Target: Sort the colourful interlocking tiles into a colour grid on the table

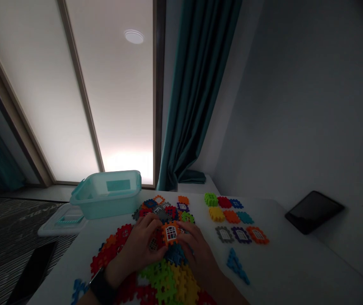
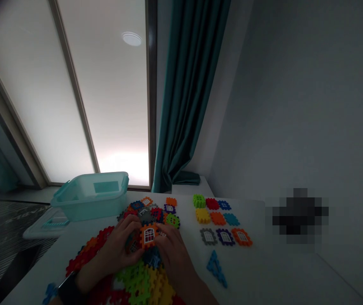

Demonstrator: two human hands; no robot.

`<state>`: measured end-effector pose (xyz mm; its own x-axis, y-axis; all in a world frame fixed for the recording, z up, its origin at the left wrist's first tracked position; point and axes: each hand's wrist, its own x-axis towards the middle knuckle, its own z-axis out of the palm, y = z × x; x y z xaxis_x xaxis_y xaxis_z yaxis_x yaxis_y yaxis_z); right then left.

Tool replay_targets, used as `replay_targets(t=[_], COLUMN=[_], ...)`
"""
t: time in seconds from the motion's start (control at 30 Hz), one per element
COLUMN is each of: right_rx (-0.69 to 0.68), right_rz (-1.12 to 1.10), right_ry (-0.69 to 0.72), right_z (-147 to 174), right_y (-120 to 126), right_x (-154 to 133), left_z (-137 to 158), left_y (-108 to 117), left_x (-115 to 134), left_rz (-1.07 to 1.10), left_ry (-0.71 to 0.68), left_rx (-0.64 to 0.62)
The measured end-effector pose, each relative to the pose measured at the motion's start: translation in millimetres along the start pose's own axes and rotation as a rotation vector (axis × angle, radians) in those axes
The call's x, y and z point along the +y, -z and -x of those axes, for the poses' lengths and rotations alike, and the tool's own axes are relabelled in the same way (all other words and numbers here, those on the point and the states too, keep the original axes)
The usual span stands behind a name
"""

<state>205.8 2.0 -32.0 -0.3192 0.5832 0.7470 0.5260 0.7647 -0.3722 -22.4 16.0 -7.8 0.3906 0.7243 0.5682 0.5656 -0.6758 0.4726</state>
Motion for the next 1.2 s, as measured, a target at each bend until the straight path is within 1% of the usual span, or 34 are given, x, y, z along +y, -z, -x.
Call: replay_targets(t=[0.1,0.3,0.47,0.7,0.8,0.93,1.07,1.2], right_rx=[-0.011,-0.051,-0.117,-0.106,-0.107,-0.117,-0.139,-0.157], right_rz=[0.018,0.062,0.113,0.184,0.184,0.190,0.224,0.255], right_ry=[-0.013,0.016,0.017,0.045,0.027,-0.009,0.000,0.005], right_z=[0.0,-3.6,-5.4,-8.4,-7.3,-3.0,-0.8,0.9], right_y=[-1.6,0.1,3.5,6.3,8.7,11.2,15.6,24.2], right_x=[0.8,-3.4,-4.3,-1.8,-1.2,-0.5,-0.2,-0.1], left_z=[-0.5,-2.1,-2.4,-5.5,-8.6,-12.7,-16.4,-20.8], left_y=[-0.9,0.5,0.1,-1.8,-3.5,-6.8,-9.1,-12.1], left_x=[-1.1,-1.1,-3.6,-2.0,0.0,4.2,9.5,14.8], left_rz=[-0.105,-0.216,-0.273,-0.329,-0.353,-0.351,-0.359,-0.372], left_ry=[-0.024,-0.087,-0.146,-0.161,-0.171,-0.166,-0.150,-0.166], left_rx=[0.010,-0.008,0.015,0.034,0.012,-0.047,-0.097,-0.132])
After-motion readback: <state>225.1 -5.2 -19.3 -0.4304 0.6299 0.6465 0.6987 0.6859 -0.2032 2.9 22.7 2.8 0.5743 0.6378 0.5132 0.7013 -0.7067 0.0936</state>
